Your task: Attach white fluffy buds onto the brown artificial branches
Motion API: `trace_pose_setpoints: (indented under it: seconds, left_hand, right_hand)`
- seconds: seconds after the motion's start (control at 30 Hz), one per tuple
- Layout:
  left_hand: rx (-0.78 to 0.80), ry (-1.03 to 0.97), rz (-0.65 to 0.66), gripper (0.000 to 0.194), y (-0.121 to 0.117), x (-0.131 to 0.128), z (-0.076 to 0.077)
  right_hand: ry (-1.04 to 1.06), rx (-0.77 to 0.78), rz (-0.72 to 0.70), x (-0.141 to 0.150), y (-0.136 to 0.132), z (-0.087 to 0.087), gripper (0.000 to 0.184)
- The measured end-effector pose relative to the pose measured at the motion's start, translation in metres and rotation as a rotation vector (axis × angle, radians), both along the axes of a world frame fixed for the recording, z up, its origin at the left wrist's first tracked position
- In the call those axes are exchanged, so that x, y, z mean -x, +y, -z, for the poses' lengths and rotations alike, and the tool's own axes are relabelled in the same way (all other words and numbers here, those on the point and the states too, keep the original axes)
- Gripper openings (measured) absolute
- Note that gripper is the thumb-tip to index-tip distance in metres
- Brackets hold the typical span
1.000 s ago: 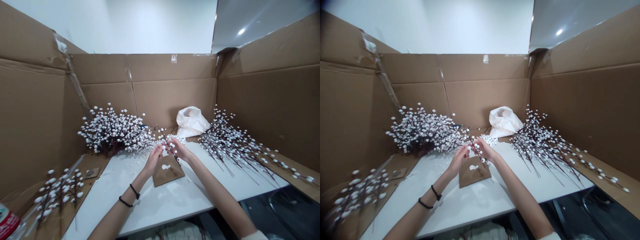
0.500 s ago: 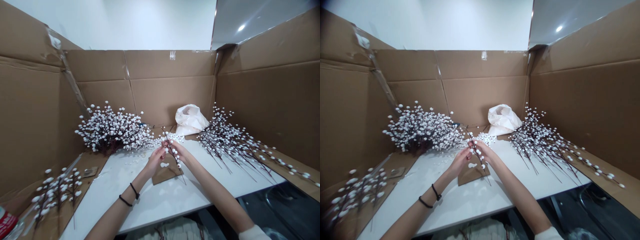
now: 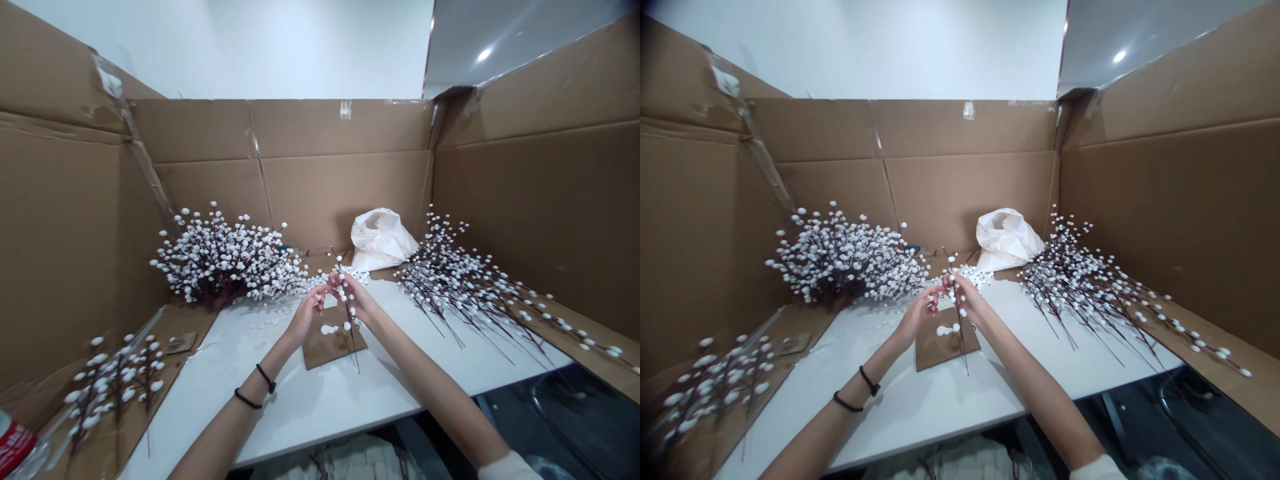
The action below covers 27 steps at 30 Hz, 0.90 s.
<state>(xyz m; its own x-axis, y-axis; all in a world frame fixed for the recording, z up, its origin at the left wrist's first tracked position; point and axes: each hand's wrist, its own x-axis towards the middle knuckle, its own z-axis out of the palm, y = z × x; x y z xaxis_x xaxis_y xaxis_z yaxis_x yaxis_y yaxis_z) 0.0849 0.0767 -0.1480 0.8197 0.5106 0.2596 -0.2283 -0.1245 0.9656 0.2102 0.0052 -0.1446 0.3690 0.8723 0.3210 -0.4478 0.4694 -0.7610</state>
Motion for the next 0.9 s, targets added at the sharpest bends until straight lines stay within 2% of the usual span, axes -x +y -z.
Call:
trace_pose_setpoints:
  seconds: [0.17,0.33,0.47,0.63,0.77,0.9]
  left_hand:
    - [-0.110,-0.006,-0.066,0.033,-0.004,0.003,-0.003]
    - [-0.086,-0.080,-0.152,0.030,-0.002,0.007,-0.008]
    - [-0.009,-0.127,-0.100,0.030,0.003,0.007,-0.010]
    - [0.107,-0.172,-0.013,0.029,0.002,0.006,-0.008]
    - [0.059,-0.153,-0.003,0.031,0.001,0.008,-0.008]
    - [-0.012,-0.182,-0.111,0.036,0.001,0.008,-0.010]
  right_hand:
    - [0.081,-0.074,-0.040,-0.001,-0.001,-0.003,0.029]
    - [-0.050,0.059,0.029,0.005,-0.007,-0.008,0.030]
    - [-0.161,0.053,0.018,0.011,-0.012,-0.011,0.030]
    - [-0.201,0.072,-0.037,0.009,-0.010,-0.004,0.030]
    - [-0.216,0.089,-0.072,0.010,-0.008,0.000,0.028]
    - [-0.205,0.087,-0.089,0.013,-0.011,-0.002,0.028]
